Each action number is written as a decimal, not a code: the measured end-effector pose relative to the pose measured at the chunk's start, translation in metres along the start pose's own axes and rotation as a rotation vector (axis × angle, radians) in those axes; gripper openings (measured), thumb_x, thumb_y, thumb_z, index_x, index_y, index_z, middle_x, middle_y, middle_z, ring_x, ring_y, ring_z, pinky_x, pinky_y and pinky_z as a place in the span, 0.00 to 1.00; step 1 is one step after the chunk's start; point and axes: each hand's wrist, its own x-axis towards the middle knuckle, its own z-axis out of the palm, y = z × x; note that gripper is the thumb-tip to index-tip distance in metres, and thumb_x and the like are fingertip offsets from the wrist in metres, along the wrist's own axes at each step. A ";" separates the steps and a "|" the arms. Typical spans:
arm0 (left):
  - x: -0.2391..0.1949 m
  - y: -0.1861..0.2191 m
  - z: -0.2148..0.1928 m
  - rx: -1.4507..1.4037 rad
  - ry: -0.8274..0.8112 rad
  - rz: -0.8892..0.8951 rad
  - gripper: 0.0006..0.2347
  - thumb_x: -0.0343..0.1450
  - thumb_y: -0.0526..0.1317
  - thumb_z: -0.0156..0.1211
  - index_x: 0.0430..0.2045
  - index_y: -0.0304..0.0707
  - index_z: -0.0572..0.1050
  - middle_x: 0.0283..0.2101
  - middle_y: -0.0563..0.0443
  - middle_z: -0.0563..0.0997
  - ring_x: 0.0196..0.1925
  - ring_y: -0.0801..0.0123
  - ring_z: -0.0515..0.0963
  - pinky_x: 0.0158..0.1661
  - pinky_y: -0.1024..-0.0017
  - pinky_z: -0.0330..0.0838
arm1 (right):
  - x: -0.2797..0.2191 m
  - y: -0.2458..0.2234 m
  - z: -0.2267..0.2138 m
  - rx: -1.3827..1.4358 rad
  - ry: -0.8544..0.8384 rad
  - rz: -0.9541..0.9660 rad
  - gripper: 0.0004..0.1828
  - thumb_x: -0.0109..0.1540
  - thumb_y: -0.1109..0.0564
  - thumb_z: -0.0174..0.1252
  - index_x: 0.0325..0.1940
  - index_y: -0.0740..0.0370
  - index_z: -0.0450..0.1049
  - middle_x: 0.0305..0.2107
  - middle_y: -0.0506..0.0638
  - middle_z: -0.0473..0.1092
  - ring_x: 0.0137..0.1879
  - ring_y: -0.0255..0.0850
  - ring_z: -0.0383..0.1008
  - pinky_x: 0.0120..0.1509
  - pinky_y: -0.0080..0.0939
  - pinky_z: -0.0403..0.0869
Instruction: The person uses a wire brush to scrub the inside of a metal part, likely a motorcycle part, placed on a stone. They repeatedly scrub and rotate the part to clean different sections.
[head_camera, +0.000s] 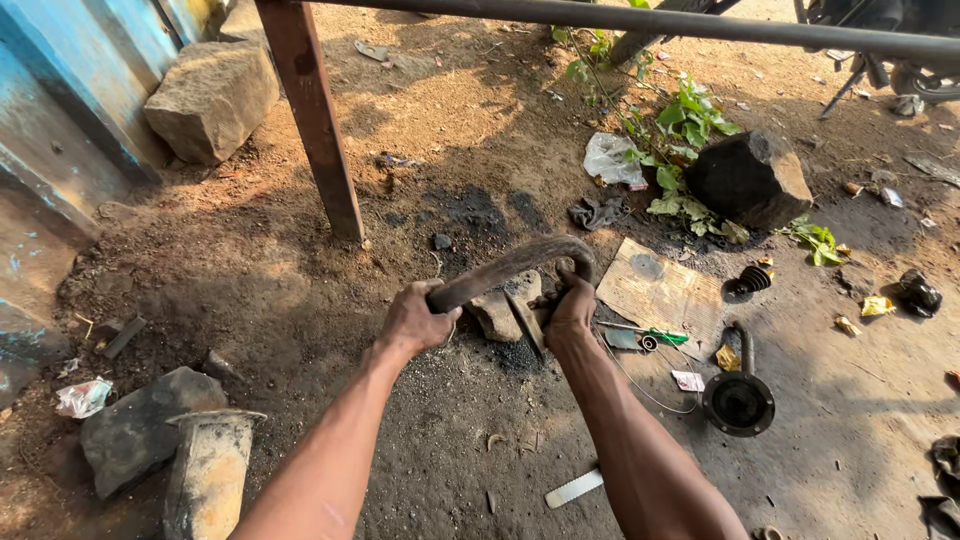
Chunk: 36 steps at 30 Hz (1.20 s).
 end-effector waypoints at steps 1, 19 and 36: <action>-0.008 0.004 -0.003 0.008 0.016 0.054 0.06 0.67 0.41 0.62 0.30 0.41 0.74 0.20 0.58 0.68 0.16 0.75 0.68 0.18 0.70 0.71 | -0.001 -0.005 0.002 0.031 -0.040 -0.005 0.09 0.59 0.62 0.59 0.40 0.61 0.66 0.18 0.44 0.60 0.20 0.34 0.60 0.21 0.36 0.67; -0.005 0.076 -0.056 0.009 0.216 0.263 0.38 0.56 0.41 0.79 0.61 0.41 0.64 0.62 0.35 0.67 0.62 0.45 0.68 0.57 0.48 0.65 | 0.000 -0.077 0.023 0.252 0.029 -0.144 0.06 0.65 0.57 0.56 0.43 0.61 0.72 0.16 0.41 0.55 0.19 0.33 0.56 0.23 0.33 0.62; -0.013 0.018 -0.050 -0.282 0.248 -0.215 0.23 0.62 0.39 0.74 0.50 0.39 0.74 0.50 0.47 0.79 0.48 0.63 0.81 0.48 0.66 0.79 | -0.006 -0.060 0.004 -0.142 0.340 -0.110 0.09 0.65 0.52 0.57 0.42 0.58 0.70 0.17 0.42 0.58 0.20 0.31 0.56 0.24 0.32 0.59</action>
